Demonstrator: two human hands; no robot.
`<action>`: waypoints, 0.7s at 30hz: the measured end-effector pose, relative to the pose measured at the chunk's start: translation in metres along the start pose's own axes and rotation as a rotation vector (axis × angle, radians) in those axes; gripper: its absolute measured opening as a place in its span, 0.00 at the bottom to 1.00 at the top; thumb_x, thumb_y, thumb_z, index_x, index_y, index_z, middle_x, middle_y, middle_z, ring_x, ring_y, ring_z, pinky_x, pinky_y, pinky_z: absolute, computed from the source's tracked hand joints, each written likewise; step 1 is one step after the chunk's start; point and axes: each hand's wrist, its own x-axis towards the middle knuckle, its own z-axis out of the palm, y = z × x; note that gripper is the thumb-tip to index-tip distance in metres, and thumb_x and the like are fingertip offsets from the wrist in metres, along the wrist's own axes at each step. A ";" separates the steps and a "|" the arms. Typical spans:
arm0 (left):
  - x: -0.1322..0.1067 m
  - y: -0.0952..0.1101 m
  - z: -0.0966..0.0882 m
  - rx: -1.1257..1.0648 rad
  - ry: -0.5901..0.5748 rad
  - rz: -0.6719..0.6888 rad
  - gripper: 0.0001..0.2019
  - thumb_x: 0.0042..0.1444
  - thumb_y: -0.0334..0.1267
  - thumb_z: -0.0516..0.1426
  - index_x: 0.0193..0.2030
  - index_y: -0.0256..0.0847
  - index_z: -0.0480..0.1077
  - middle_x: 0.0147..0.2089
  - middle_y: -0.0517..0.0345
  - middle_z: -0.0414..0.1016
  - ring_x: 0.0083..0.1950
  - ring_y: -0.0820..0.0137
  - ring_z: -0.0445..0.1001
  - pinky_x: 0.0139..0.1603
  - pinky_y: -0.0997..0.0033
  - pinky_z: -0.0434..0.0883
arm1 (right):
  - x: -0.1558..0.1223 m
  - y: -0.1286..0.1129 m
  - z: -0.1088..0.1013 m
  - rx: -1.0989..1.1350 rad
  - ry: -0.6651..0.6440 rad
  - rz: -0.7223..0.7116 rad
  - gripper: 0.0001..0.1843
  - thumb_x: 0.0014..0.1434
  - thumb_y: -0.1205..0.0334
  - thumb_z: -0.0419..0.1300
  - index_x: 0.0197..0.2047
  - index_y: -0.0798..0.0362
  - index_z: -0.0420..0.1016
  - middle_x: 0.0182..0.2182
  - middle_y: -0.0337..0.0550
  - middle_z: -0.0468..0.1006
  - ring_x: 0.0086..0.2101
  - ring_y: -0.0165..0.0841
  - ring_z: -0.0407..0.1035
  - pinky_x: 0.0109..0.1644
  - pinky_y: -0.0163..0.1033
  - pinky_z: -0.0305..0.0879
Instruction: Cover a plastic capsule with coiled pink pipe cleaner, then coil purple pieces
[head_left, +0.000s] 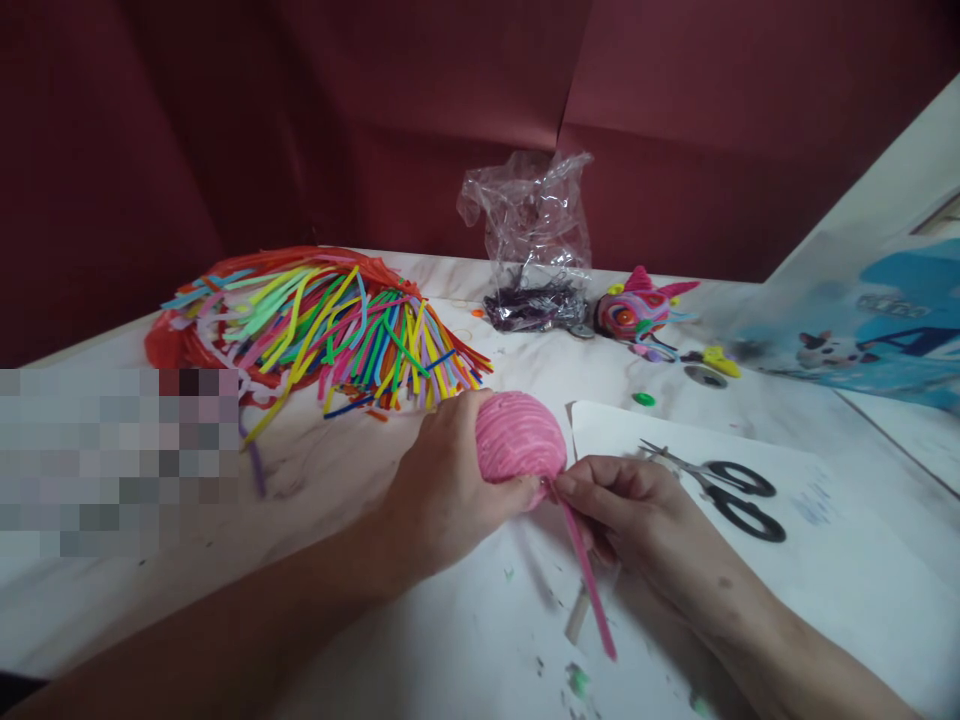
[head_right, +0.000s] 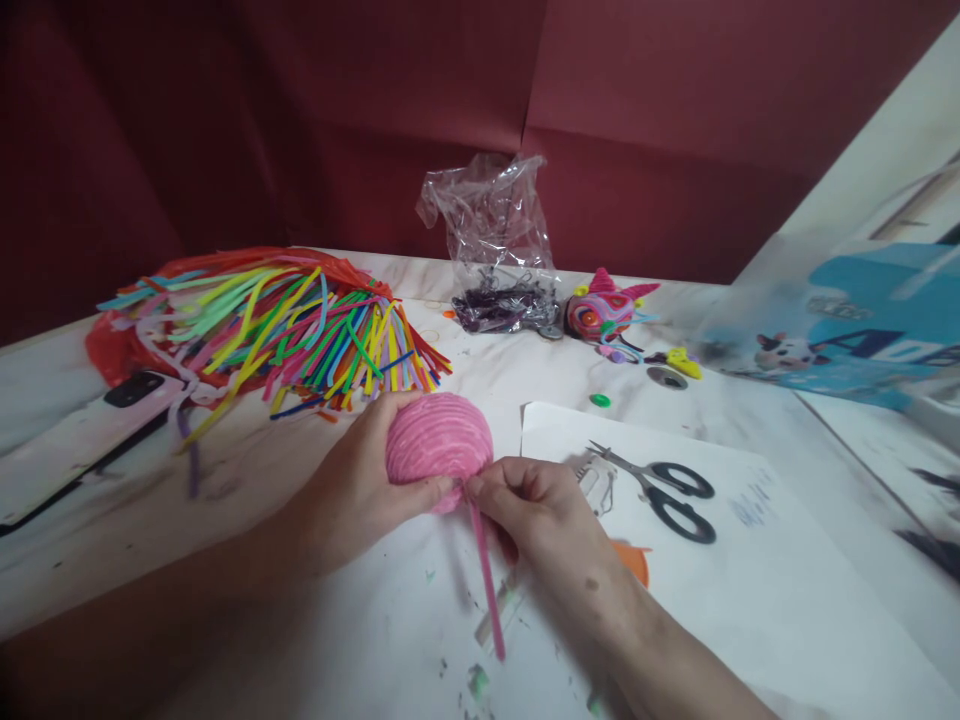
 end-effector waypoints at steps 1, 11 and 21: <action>0.000 0.001 0.000 0.006 0.001 -0.009 0.29 0.43 0.42 0.61 0.52 0.40 0.58 0.51 0.48 0.66 0.54 0.57 0.64 0.52 0.55 0.65 | 0.000 0.000 0.000 -0.013 0.009 -0.005 0.21 0.46 0.47 0.65 0.19 0.57 0.66 0.12 0.32 0.59 0.15 0.22 0.48 0.18 0.31 0.40; -0.001 0.004 0.002 0.030 0.020 -0.007 0.27 0.43 0.41 0.61 0.50 0.39 0.58 0.50 0.47 0.64 0.53 0.57 0.65 0.53 0.54 0.64 | 0.000 0.003 0.000 -0.051 -0.014 -0.026 0.22 0.49 0.47 0.63 0.19 0.57 0.65 0.13 0.33 0.58 0.16 0.22 0.46 0.20 0.31 0.40; 0.000 0.008 0.003 0.088 0.037 0.013 0.29 0.43 0.37 0.59 0.53 0.35 0.55 0.53 0.42 0.63 0.57 0.55 0.61 0.56 0.53 0.62 | 0.000 -0.005 0.005 0.198 -0.091 0.133 0.19 0.42 0.51 0.67 0.18 0.59 0.70 0.10 0.32 0.60 0.13 0.19 0.47 0.16 0.29 0.38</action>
